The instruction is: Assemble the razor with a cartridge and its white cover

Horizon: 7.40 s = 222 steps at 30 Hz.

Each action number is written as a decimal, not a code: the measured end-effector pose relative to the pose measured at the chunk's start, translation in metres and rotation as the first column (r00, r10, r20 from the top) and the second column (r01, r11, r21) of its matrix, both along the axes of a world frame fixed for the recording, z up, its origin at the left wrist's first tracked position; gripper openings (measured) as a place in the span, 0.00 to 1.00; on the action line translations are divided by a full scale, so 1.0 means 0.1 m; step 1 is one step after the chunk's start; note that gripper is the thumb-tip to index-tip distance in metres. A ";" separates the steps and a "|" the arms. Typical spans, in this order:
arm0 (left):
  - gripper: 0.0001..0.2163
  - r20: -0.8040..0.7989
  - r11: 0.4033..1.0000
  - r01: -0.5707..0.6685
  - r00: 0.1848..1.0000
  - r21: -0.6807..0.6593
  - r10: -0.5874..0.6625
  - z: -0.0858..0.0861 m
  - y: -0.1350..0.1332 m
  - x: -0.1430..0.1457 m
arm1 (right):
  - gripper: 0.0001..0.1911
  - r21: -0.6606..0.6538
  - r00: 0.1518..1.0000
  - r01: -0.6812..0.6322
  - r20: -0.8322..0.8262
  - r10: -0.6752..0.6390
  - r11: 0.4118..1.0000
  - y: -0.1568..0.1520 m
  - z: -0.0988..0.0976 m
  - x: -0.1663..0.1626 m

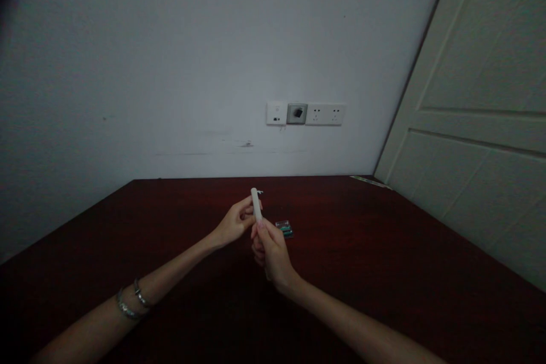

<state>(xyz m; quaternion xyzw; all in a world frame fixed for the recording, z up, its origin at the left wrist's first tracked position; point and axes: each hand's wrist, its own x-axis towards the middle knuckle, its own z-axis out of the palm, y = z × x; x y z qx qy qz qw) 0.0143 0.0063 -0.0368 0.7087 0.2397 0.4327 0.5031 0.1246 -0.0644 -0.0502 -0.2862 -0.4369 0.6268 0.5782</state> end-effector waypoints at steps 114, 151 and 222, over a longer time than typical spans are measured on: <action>0.22 0.017 0.906 0.293 0.953 -0.306 -0.303 -0.16 0.13 -0.10 | 0.19 0.145 0.939 0.198 0.255 -0.230 0.969 0.29 -0.14 0.31; 0.20 -0.010 0.931 0.252 0.964 -0.262 -0.264 -0.19 0.13 -0.07 | 0.19 0.152 0.941 0.251 0.193 -0.278 0.956 0.33 -0.19 0.24; 0.14 -0.088 0.953 -0.297 0.950 0.054 0.301 -0.01 0.03 -0.02 | 0.15 0.163 0.960 0.207 0.154 -0.232 0.965 0.25 -0.17 0.14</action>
